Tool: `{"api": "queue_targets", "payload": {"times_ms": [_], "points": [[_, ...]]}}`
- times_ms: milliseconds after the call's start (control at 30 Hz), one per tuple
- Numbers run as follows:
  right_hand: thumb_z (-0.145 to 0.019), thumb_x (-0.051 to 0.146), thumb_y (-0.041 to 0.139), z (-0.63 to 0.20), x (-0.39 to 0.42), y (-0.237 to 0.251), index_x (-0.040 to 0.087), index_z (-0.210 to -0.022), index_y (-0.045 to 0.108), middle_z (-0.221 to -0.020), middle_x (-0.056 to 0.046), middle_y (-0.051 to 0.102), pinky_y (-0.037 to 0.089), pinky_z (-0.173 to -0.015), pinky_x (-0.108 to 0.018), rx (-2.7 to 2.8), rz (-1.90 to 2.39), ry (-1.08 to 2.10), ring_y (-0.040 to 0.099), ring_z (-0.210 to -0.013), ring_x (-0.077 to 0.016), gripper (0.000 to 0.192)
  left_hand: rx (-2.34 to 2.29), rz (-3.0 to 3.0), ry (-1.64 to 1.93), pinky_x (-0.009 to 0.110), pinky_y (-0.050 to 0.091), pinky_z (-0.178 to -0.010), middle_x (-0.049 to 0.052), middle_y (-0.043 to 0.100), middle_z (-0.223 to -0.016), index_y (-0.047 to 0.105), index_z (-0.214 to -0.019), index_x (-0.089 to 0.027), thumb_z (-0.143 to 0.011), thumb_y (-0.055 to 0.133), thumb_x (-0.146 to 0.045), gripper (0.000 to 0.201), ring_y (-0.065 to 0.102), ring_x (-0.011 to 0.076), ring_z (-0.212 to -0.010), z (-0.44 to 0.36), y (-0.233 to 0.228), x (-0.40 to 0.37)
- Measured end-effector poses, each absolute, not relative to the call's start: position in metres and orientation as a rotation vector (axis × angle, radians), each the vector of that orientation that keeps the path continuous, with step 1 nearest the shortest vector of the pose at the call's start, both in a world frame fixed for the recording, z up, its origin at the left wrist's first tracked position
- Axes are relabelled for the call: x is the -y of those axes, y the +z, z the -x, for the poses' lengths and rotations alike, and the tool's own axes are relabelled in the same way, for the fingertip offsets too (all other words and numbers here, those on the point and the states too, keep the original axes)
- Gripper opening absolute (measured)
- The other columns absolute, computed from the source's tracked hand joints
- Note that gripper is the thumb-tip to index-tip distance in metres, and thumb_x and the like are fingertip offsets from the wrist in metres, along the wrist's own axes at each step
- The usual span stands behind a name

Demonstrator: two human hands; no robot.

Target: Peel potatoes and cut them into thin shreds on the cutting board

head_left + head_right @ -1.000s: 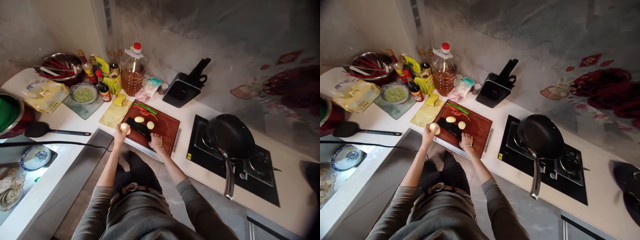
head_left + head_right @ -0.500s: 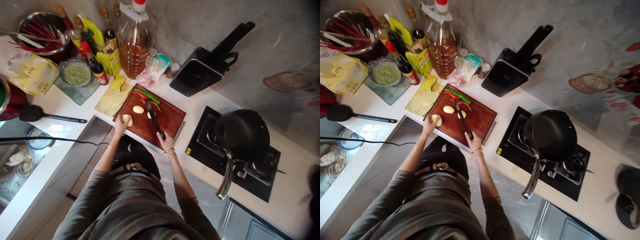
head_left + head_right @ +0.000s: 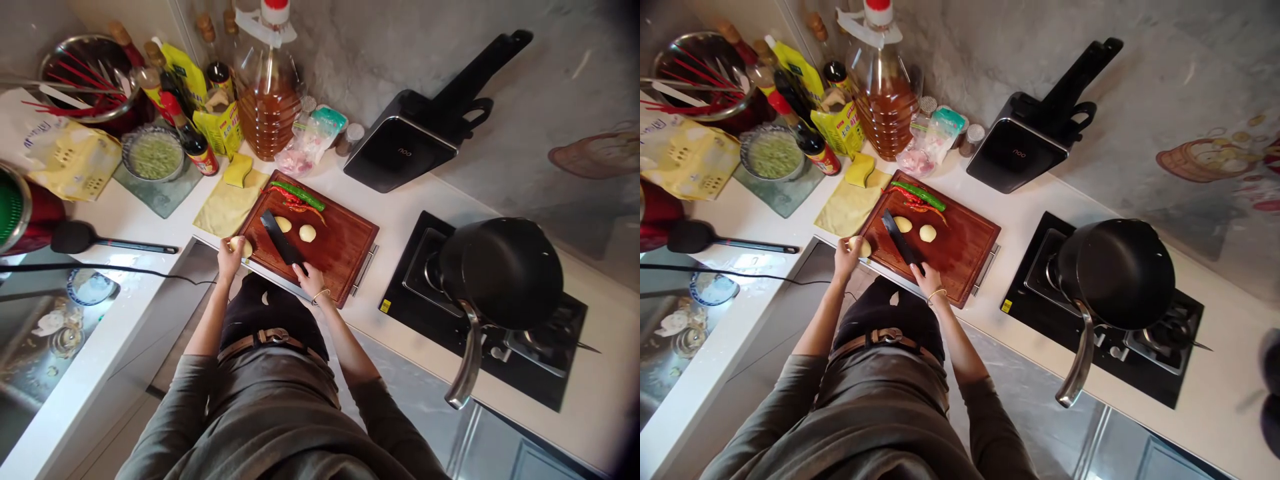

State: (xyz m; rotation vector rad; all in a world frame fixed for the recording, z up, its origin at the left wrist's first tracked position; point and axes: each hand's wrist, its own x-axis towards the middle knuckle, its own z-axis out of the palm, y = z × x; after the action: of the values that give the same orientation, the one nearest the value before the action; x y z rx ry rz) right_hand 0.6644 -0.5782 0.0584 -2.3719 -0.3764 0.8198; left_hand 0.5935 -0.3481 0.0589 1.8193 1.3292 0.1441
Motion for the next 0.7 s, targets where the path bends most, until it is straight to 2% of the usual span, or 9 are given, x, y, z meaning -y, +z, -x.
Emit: {"api": "queue_targets", "payload": {"times_ms": [200, 300, 500, 633, 700], "points": [[-0.089, 0.052, 0.039, -0.673, 0.605, 0.058, 0.022, -0.077, 0.056, -0.072, -0.005, 0.066, 0.038, -0.061, -0.026, 0.340, 2.516, 0.704, 0.061, -0.068, -0.0188, 0.037, -1.048, -1.890, 0.131, 0.030, 0.047, -0.076, 0.009, 0.064, -0.092, 0.053, -0.097, -0.016, -0.077, 0.059, -0.049, 0.039, 0.062, 0.0190, -0.084, -0.621, 0.046, 0.386], [-0.090, 0.052, 0.038, -0.678, 0.618, 0.061, 0.021, -0.080, 0.058, -0.075, -0.006, 0.067, 0.038, -0.061, -0.026, 0.318, 2.565, 0.656, 0.062, -0.070, -0.0201, 0.039, -0.989, -1.962, 0.101, 0.033, 0.046, -0.083, 0.011, 0.063, -0.098, 0.052, -0.100, -0.015, -0.079, 0.058, -0.047, 0.039, 0.061, 0.0218, -0.093, -0.638, 0.040, 0.407], [-0.089, 0.054, 0.041, -0.671, 0.623, 0.068, 0.022, -0.091, 0.061, -0.079, -0.006, 0.069, 0.039, -0.062, -0.027, 0.333, 2.608, 0.675, 0.064, -0.073, -0.0213, 0.038, -0.913, -2.066, 0.126, 0.038, 0.044, -0.091, 0.019, 0.053, -0.114, 0.050, -0.104, -0.014, -0.090, 0.042, -0.035, 0.027, 0.055, 0.0247, -0.106, -0.655, 0.037, 0.431], [-0.090, 0.054, 0.038, -0.664, 0.620, 0.075, 0.022, -0.096, 0.061, -0.082, -0.007, 0.070, 0.039, -0.062, -0.027, 0.342, 2.646, 0.696, 0.065, -0.076, -0.0221, 0.039, -0.884, -2.053, 0.166, 0.039, 0.043, -0.095, 0.019, 0.051, -0.116, 0.050, -0.109, -0.012, -0.091, 0.040, -0.032, 0.028, 0.050, 0.0253, -0.113, -0.652, 0.035, 0.433], [-0.090, 0.053, 0.038, -0.664, 0.621, 0.079, 0.023, -0.096, 0.061, -0.083, -0.007, 0.071, 0.039, -0.063, -0.026, 0.374, 2.641, 0.716, 0.065, -0.076, -0.0219, 0.038, -0.878, -1.997, 0.190, 0.037, 0.045, -0.092, 0.018, 0.049, -0.118, 0.048, -0.113, -0.013, -0.091, 0.041, -0.033, 0.030, 0.051, 0.0233, -0.110, -0.649, 0.034, 0.435]]}}
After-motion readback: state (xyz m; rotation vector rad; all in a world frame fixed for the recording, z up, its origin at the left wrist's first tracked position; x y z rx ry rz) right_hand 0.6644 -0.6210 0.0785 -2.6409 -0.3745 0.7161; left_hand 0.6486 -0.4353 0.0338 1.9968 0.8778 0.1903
